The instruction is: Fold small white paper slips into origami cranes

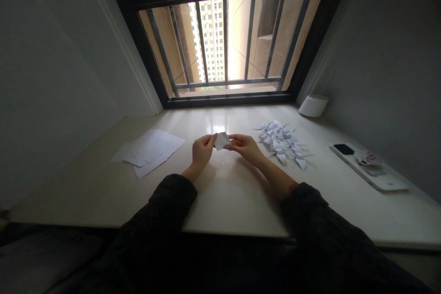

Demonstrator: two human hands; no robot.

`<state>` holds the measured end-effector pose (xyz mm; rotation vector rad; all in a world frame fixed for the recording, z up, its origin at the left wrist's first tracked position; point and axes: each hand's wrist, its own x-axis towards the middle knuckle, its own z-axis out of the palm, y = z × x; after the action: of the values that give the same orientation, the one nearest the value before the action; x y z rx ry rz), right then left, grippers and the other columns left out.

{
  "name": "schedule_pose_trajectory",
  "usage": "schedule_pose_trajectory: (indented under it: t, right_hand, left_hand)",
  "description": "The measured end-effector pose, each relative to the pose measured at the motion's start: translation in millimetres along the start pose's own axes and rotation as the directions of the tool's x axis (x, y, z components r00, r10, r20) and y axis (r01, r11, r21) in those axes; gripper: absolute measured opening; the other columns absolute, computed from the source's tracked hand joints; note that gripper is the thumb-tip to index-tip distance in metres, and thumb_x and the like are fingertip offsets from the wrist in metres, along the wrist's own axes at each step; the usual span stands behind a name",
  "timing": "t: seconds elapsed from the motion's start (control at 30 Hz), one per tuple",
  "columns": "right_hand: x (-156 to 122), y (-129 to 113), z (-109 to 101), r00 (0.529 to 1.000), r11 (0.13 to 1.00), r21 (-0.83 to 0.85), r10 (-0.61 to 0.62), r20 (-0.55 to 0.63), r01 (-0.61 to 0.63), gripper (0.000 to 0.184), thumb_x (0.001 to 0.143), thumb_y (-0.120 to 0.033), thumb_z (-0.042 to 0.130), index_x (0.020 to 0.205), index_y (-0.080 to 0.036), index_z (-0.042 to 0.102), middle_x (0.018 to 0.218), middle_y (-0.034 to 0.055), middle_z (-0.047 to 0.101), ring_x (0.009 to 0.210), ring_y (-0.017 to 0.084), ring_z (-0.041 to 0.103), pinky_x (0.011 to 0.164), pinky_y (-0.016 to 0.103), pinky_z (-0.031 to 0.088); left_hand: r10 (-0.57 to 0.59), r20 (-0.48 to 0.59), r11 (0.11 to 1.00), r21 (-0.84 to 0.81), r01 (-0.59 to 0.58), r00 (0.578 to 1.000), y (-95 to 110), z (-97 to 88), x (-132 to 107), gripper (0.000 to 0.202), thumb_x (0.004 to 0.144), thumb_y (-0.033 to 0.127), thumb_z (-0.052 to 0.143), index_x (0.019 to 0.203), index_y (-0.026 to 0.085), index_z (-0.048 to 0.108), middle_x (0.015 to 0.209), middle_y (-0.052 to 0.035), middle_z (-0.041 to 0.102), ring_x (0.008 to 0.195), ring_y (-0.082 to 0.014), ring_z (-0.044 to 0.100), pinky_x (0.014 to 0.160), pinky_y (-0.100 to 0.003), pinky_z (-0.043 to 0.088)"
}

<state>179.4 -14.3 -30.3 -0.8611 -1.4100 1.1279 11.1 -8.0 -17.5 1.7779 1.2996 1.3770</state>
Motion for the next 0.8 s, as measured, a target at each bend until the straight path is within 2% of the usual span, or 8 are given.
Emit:
schedule_pose_trajectory:
  t: [0.13, 0.27, 0.33, 0.47, 0.6, 0.8]
  right_hand:
    - [-0.9, -2.5, -0.2, 1.000, 0.999, -0.031, 0.016, -0.010, -0.016, 0.045, 0.058, -0.040, 0.078, 0.096, -0.017, 0.068, 0.061, 0.0001, 0.066, 0.057, 0.015, 0.059, 0.061, 0.030, 0.047]
    - [-1.8, -7.7, -1.9, 0.983, 0.979, -0.203, -0.033, -0.178, -0.003, 0.041, 0.064, -0.045, 0.073, 0.096, -0.019, 0.068, 0.073, 0.0046, 0.070, 0.067, 0.018, 0.064, 0.062, 0.029, 0.046]
    - [-2.5, -8.9, -3.0, 0.965, 0.944, -0.331, -0.087, -0.246, 0.001, 0.035, 0.064, -0.046, 0.072, 0.089, -0.020, 0.069, 0.073, 0.0049, 0.071, 0.067, 0.018, 0.064, 0.059, 0.028, 0.045]
    - [-3.7, -7.1, -4.0, 0.966, 0.878, -0.478, -0.118, -0.231, -0.007, 0.029, 0.065, -0.049, 0.069, 0.069, -0.021, 0.069, 0.068, 0.0037, 0.069, 0.062, 0.018, 0.061, 0.055, 0.028, 0.043]
    - [-2.3, -3.8, -4.2, 0.966, 0.909, -0.417, -0.087, -0.242, -0.022, 0.033, 0.067, -0.052, 0.066, 0.067, -0.019, 0.067, 0.068, 0.0041, 0.068, 0.064, 0.018, 0.060, 0.058, 0.029, 0.044]
    - [-1.0, -7.0, -1.7, 0.983, 0.988, -0.147, 0.008, -0.182, -0.035, 0.033, 0.067, -0.051, 0.067, 0.068, -0.018, 0.064, 0.063, 0.0015, 0.062, 0.060, 0.014, 0.055, 0.057, 0.026, 0.043]
  left_hand:
    - [0.028, -0.020, 0.999, 0.047, -0.027, 0.999, 2.4, -0.7, -1.4, 0.040, 0.083, 0.051, 0.049, 0.074, 0.018, 0.070, 0.061, 0.0003, 0.064, 0.058, -0.0125, 0.057, 0.054, -0.022, 0.042]
    - [0.044, -0.035, 0.995, 0.093, -0.041, 0.998, 5.7, -2.0, -2.8, 0.040, 0.084, 0.050, 0.048, 0.080, 0.018, 0.072, 0.062, -0.0004, 0.066, 0.059, -0.0137, 0.060, 0.055, -0.022, 0.043]
    - [0.042, -0.025, 0.995, 0.091, -0.040, 0.999, 6.9, -1.5, -3.7, 0.039, 0.084, 0.050, 0.049, 0.084, 0.019, 0.072, 0.064, -0.0011, 0.068, 0.060, -0.0144, 0.062, 0.056, -0.023, 0.044]
    - [0.056, 0.039, 0.997, 0.055, -0.058, 0.998, 7.8, 0.5, -5.6, 0.037, 0.084, 0.048, 0.051, 0.096, 0.020, 0.072, 0.078, -0.0036, 0.072, 0.067, -0.0156, 0.065, 0.059, -0.024, 0.048]
    - [0.078, 0.108, 0.996, -0.040, -0.075, 0.991, 8.9, -1.6, -4.3, 0.037, 0.083, 0.046, 0.053, 0.106, 0.021, 0.068, 0.094, -0.0064, 0.072, 0.076, -0.0171, 0.066, 0.066, -0.026, 0.050]
    - [0.139, 0.258, 0.970, -0.232, -0.079, 0.956, 11.8, -7.7, 2.4, 0.054, 0.075, 0.038, 0.067, 0.125, 0.022, 0.055, 0.118, -0.0106, 0.063, 0.092, -0.0208, 0.065, 0.077, -0.030, 0.052]
